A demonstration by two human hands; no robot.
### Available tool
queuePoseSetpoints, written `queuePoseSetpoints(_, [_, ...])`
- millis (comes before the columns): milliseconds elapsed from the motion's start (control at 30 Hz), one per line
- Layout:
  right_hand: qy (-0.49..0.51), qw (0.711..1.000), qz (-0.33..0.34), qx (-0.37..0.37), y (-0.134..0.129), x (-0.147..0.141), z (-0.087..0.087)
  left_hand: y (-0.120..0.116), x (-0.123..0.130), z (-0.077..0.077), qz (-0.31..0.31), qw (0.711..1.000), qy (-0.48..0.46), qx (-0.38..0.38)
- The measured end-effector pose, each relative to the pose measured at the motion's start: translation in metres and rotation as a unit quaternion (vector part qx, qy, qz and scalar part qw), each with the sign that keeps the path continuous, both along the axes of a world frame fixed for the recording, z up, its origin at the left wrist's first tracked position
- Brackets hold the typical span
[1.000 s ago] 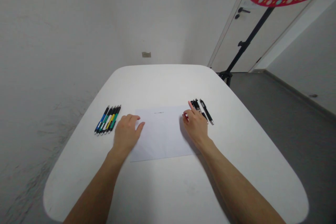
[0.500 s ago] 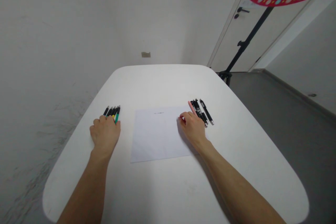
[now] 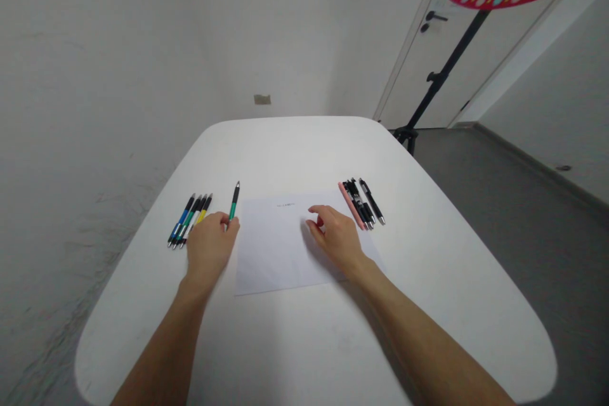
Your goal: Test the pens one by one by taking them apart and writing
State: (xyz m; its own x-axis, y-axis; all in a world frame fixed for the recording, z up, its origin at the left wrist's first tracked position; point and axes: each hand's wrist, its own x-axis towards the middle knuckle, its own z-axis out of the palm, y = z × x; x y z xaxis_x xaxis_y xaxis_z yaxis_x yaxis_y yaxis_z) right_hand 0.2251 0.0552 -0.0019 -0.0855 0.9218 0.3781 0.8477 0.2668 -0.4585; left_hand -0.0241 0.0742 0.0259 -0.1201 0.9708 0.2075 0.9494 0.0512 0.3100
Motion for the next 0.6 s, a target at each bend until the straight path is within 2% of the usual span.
queuePoseSetpoints(100, [-0.031, 0.994, 0.106, 0.025, -0.005, -0.008, 0.003, -0.008, 0.018, 0.001, -0.086, 0.980, -0.173, -0.040])
queuePoseSetpoints(200, [-0.061, 0.981, 0.182, 0.036, -0.009, -0.017, 0.005, -0.016, 0.035, 0.001, -0.181, 0.924, -0.309, -0.136])
queuePoseSetpoints(267, [-0.054, 0.978, 0.199, 0.028, -0.011, -0.021, 0.005, -0.020, 0.042, 0.001, -0.245, 0.892, -0.335, -0.181])
queuePoseSetpoints(333, [0.004, 0.979, 0.202, 0.008, -0.012, -0.023, 0.004, -0.022, 0.045, 0.001, -0.292, 0.871, -0.348, -0.186])
queuePoseSetpoints(400, [0.133, 0.969, 0.205, -0.029, -0.013, -0.024, 0.005, -0.021, 0.044, -0.001, -0.296, 0.870, -0.367, -0.144])
queuePoseSetpoints(433, [0.220, 0.952, 0.205, -0.059, -0.013, -0.024, 0.006, -0.020, 0.043, -0.002, -0.280, 0.876, -0.376, -0.110])
queuePoseSetpoints(467, [0.313, 0.923, 0.202, -0.095, -0.013, -0.025, 0.007, -0.020, 0.042, -0.004, -0.257, 0.885, -0.381, -0.073])
queuePoseSetpoints(533, [0.488, 0.832, 0.193, -0.182, -0.012, -0.027, 0.008, -0.019, 0.041, -0.009, -0.222, 0.901, -0.373, -0.009])
queuePoseSetpoints(600, [0.613, 0.729, 0.193, -0.237, -0.009, -0.029, 0.008, -0.018, 0.040, -0.012, -0.227, 0.911, -0.345, 0.021])
